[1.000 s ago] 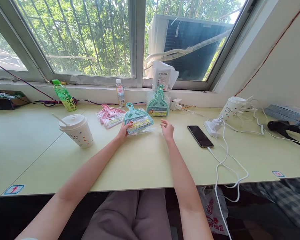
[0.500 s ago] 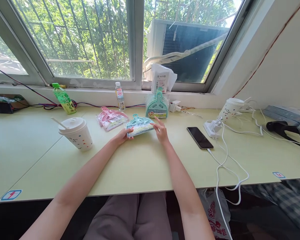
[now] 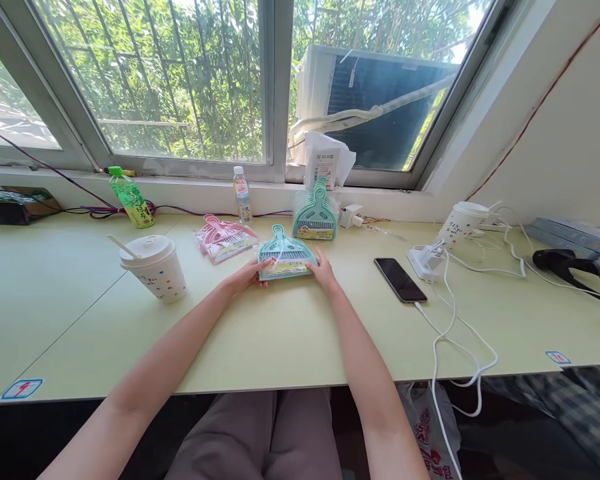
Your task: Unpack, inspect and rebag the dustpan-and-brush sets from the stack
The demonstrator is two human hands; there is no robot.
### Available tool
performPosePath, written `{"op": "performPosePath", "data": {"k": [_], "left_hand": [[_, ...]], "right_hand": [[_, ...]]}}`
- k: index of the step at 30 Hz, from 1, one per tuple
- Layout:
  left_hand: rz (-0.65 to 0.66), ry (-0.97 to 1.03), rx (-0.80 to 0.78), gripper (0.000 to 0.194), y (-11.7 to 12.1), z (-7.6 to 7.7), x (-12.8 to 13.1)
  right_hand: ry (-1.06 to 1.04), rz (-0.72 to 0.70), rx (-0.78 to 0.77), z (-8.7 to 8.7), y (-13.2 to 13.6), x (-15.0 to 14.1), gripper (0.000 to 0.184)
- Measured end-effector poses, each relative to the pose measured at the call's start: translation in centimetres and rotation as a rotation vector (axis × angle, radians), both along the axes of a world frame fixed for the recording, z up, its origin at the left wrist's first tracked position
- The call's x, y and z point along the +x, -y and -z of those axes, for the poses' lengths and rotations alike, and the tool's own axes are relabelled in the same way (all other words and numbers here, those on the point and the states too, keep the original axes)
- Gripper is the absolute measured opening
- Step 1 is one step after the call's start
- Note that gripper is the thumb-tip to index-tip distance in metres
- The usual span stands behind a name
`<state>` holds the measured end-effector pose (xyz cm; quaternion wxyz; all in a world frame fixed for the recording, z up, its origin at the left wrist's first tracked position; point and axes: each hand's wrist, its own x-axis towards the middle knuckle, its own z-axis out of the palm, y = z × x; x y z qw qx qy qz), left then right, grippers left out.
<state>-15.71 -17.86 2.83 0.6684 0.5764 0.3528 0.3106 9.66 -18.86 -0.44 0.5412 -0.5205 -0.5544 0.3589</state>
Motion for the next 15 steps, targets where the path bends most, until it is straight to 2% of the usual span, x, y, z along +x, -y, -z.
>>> {"op": "performPosePath", "data": {"k": [3,6,8,9,12,15], "left_hand": [[-0.008,0.058,-0.01,0.065,0.4,-0.6,0.1],[-0.087,0.038,0.118,0.071,0.7,-0.5,1.1],[-0.186,-0.023,0.236,0.077,0.6,0.0,2.4],[-0.242,-0.068,0.279,0.072,0.5,0.3,3.3],[-0.389,-0.311,0.416,0.036,-0.7,1.0,6.1],[-0.403,-0.597,0.636,0.019,-2.5,1.2,8.5]], "right_hand": [[-0.175,0.02,-0.101,0.1,-0.2,0.4,0.068],[-0.192,0.134,0.009,-0.2,-0.3,0.7,0.081],[-0.156,0.184,0.112,-0.5,-0.4,1.1,0.082],[-0.136,0.208,0.156,-0.5,-0.4,1.4,0.078],[-0.055,0.318,0.228,-0.5,-0.4,2.7,0.059],[0.056,0.474,0.218,0.2,-0.7,4.4,0.049]]}}
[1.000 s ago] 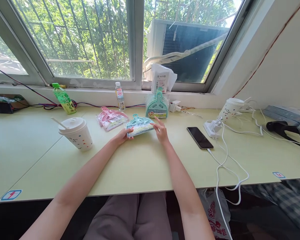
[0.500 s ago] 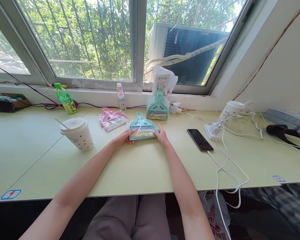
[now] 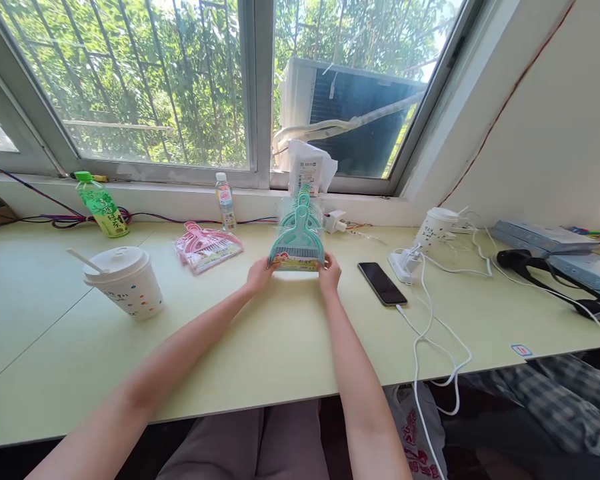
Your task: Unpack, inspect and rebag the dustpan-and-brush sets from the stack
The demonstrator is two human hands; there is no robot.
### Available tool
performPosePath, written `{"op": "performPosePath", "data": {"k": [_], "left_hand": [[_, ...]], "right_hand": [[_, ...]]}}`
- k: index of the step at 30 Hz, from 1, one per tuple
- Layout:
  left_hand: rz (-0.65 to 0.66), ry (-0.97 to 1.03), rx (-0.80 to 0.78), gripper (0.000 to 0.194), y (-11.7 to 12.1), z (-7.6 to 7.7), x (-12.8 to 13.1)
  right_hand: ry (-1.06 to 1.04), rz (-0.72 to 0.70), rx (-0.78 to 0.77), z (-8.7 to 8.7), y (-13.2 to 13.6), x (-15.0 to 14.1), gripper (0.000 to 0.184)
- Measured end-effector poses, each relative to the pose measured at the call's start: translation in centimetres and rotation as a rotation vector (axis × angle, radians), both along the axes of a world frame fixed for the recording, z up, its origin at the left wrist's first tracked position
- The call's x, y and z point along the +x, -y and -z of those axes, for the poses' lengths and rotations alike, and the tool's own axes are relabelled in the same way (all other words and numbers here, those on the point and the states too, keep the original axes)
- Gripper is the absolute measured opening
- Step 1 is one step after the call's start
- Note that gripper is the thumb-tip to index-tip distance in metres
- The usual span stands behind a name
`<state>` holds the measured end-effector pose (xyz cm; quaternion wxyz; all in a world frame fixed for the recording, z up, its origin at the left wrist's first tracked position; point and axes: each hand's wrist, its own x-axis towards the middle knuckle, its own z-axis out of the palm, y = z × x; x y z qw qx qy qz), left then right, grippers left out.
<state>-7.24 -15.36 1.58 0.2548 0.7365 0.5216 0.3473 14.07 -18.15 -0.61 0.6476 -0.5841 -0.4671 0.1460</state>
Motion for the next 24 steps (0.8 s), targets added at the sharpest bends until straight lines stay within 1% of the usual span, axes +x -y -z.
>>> {"op": "performPosePath", "data": {"k": [2,4,6,8,10,13,15,18,20,24], "left_hand": [[0.005,-0.129,0.08,0.017,-1.4,0.2,1.3],[-0.009,-0.176,0.133,0.017,-2.8,0.6,2.4],[-0.049,-0.151,0.166,0.021,-4.4,1.0,3.4],[-0.099,-0.09,0.219,0.033,-6.2,1.3,4.2],[-0.176,-0.032,0.287,0.045,-8.1,1.5,4.9],[-0.269,0.038,0.359,0.056,-10.8,1.6,5.6],[-0.254,0.079,0.323,0.064,-12.1,1.7,5.9],[-0.168,0.13,0.166,0.071,-13.2,2.2,5.9],[-0.128,0.148,0.1,0.072,-13.3,2.5,5.8],[-0.119,0.167,0.085,0.08,-13.1,2.9,5.6]], "right_hand": [[0.051,0.104,-0.023,0.5,-0.7,1.1,0.044],[0.12,0.165,-0.034,0.8,-1.9,2.0,0.041],[0.22,0.178,-0.031,0.9,-3.5,2.7,0.04],[0.331,0.176,-0.021,0.8,-5.4,3.1,0.04],[0.422,0.201,-0.014,0.7,-7.5,3.2,0.04],[0.522,0.237,-0.009,0.7,-10.5,3.2,0.041],[0.572,0.201,0.002,0.9,-12.0,3.2,0.047],[0.592,0.113,-0.018,1.4,-13.0,3.4,0.057],[0.566,0.086,-0.055,1.7,-12.9,3.5,0.062],[0.502,0.116,-0.065,1.5,-12.0,3.7,0.069]]}}
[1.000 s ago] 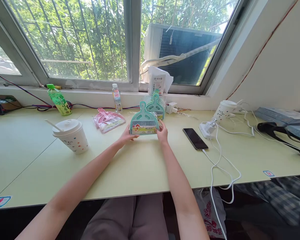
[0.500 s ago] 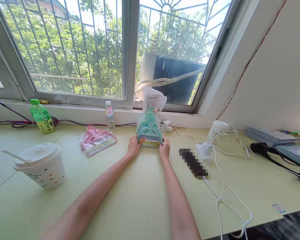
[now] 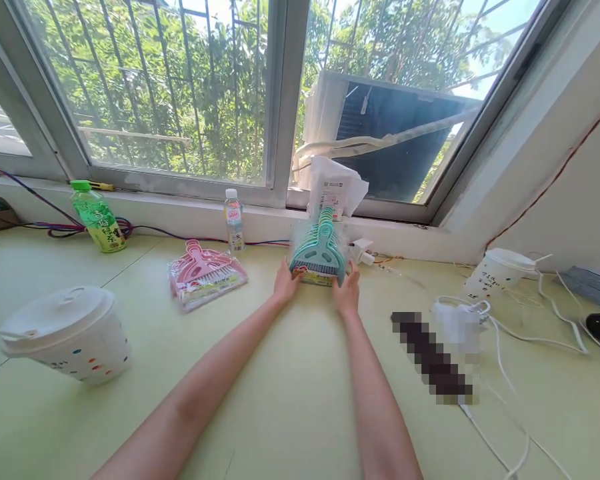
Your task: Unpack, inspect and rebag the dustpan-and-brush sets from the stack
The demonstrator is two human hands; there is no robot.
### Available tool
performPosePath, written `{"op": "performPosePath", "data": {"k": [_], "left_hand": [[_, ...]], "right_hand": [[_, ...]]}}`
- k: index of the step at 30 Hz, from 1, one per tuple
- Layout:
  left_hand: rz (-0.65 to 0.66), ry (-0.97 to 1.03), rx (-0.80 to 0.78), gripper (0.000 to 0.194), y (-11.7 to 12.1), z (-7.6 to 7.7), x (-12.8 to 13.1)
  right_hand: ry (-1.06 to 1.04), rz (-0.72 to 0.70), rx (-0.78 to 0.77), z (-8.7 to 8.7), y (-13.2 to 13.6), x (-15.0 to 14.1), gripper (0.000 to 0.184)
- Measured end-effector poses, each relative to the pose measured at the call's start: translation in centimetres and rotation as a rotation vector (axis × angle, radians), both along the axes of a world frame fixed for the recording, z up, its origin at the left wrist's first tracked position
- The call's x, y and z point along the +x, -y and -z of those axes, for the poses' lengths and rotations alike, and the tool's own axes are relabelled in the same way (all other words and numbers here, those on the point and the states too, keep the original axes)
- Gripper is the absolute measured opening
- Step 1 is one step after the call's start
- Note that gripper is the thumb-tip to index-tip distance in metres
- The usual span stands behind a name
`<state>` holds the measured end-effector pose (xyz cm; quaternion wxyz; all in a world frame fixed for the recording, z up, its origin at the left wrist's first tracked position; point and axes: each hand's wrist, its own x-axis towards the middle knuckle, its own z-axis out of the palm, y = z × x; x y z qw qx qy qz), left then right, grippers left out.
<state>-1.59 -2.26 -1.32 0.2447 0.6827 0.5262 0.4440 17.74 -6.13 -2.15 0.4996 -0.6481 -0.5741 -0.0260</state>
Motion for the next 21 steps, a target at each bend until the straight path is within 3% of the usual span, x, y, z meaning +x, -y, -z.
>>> {"op": "performPosePath", "data": {"k": [4,7,11,15,18,21], "left_hand": [[-0.058,-0.009,0.059,0.086,1.8,-0.7,-0.4],[-0.166,-0.063,0.165,0.073,4.4,-1.8,-2.3],[-0.235,-0.242,0.286,0.067,7.3,-2.7,-8.2],[-0.389,-0.362,0.075,0.063,9.6,-2.3,-14.9],[-0.256,-0.54,0.056,0.04,12.4,-2.0,-17.3],[-0.056,-0.634,0.112,0.031,16.4,-2.3,-17.1]], "right_hand": [[0.012,0.027,0.058,-0.8,1.5,-0.8,0.071],[0.056,0.064,0.145,-1.5,3.3,-2.0,0.067],[0.152,0.069,0.216,-2.1,6.5,-3.7,0.057],[0.269,-0.012,0.178,-2.2,9.3,-5.2,0.048],[0.276,-0.11,0.097,-1.9,10.7,-6.5,0.041],[0.191,-0.251,-0.133,-1.6,12.0,-8.3,0.035]]}}
